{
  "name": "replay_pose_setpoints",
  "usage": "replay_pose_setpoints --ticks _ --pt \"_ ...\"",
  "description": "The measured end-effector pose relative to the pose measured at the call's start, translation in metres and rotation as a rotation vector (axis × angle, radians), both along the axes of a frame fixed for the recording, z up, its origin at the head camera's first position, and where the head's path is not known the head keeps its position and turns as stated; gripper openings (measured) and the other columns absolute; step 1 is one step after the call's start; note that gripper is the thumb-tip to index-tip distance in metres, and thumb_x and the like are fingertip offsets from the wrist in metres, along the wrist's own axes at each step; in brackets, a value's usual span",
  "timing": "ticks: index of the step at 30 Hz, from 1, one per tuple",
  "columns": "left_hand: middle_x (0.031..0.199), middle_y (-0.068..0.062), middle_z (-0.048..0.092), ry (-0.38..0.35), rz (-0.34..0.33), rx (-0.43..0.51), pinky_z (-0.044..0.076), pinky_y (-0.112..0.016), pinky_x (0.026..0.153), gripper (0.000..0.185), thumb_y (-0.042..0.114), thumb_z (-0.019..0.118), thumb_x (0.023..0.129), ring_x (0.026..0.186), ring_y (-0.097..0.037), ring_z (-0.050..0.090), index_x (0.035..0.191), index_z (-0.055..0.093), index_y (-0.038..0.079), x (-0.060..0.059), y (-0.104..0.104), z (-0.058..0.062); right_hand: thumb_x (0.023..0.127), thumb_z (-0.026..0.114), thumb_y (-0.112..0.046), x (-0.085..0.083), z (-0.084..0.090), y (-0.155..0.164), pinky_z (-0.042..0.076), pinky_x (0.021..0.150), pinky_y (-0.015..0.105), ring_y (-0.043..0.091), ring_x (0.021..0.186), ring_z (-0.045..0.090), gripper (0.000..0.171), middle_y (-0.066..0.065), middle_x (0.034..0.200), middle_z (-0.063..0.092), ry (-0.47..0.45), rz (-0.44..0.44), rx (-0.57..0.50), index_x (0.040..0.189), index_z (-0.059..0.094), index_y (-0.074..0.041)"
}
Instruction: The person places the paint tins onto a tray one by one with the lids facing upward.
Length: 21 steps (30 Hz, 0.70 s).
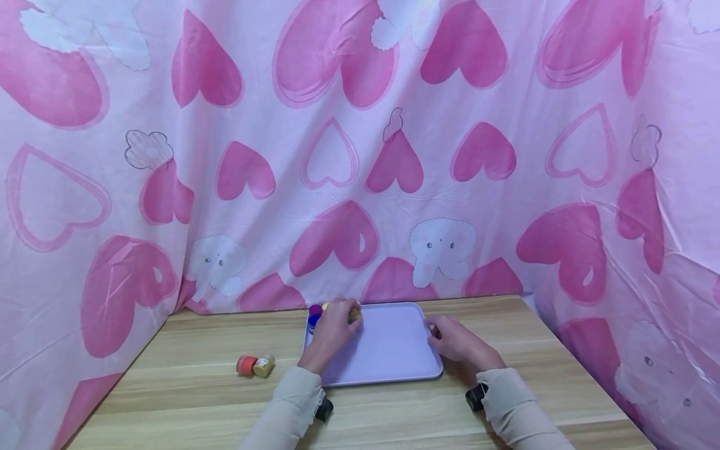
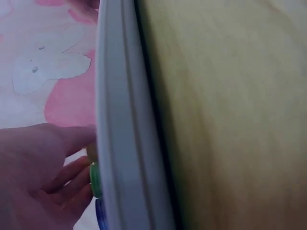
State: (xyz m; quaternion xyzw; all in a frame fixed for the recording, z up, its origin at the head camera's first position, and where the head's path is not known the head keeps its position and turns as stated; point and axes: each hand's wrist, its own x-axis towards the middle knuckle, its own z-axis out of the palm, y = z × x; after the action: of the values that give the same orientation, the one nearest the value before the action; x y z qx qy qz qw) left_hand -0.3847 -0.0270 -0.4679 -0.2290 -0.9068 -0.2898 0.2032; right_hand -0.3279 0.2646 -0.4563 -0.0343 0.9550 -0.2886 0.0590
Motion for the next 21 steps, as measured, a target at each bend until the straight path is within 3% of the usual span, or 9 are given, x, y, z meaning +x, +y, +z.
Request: replay_pose_setpoints --ticks 4,11,17,21 --pt "0.104 -0.012 0.075 0.009 -0.018 -0.052 0.063 -0.042 0.087 0.012 0.006 0.085 0.087 0.098 -0.026 0.072 0.098 0.08 0.007 0.0042 0.0005 -0.0003 0.104 0.07 -0.008 0.0005 -0.0005 0.0003 0.063 0.087 0.036 0.019 0.094 0.062 0.056 0.006 0.108 0.07 0.0 -0.006 -0.004 0.157 0.054 -0.004" --pt "0.11 -0.013 0.074 0.034 -0.001 -0.121 0.064 -0.047 0.085 0.022 0.012 0.085 0.092 0.102 -0.032 0.073 0.114 0.084 0.011 0.0079 0.0006 -0.0025 0.103 0.07 -0.008 0.0034 0.0003 -0.0012 0.063 0.086 0.036 0.019 0.093 0.062 0.056 0.006 0.107 0.07 0.0 -0.003 -0.001 0.157 0.054 -0.004" --pt "0.105 -0.011 0.068 0.038 0.066 -0.137 0.062 -0.046 0.081 0.014 0.016 0.087 0.092 0.097 -0.029 0.068 0.106 0.085 0.014 0.007 0.0028 -0.0019 0.104 0.07 -0.009 0.0024 0.0001 -0.0009 0.063 0.087 0.036 0.019 0.094 0.063 0.057 0.006 0.109 0.07 -0.001 -0.002 -0.005 0.158 0.053 -0.004" --pt "0.105 -0.011 0.069 0.062 0.077 -0.13 0.062 -0.047 0.079 0.014 0.015 0.087 0.091 0.097 -0.031 0.068 0.104 0.084 0.015 0.0067 0.0035 -0.002 0.103 0.071 -0.009 0.0014 0.0007 -0.0012 0.064 0.088 0.038 0.02 0.095 0.062 0.057 0.006 0.109 0.07 0.001 0.004 0.001 0.158 0.053 -0.004"
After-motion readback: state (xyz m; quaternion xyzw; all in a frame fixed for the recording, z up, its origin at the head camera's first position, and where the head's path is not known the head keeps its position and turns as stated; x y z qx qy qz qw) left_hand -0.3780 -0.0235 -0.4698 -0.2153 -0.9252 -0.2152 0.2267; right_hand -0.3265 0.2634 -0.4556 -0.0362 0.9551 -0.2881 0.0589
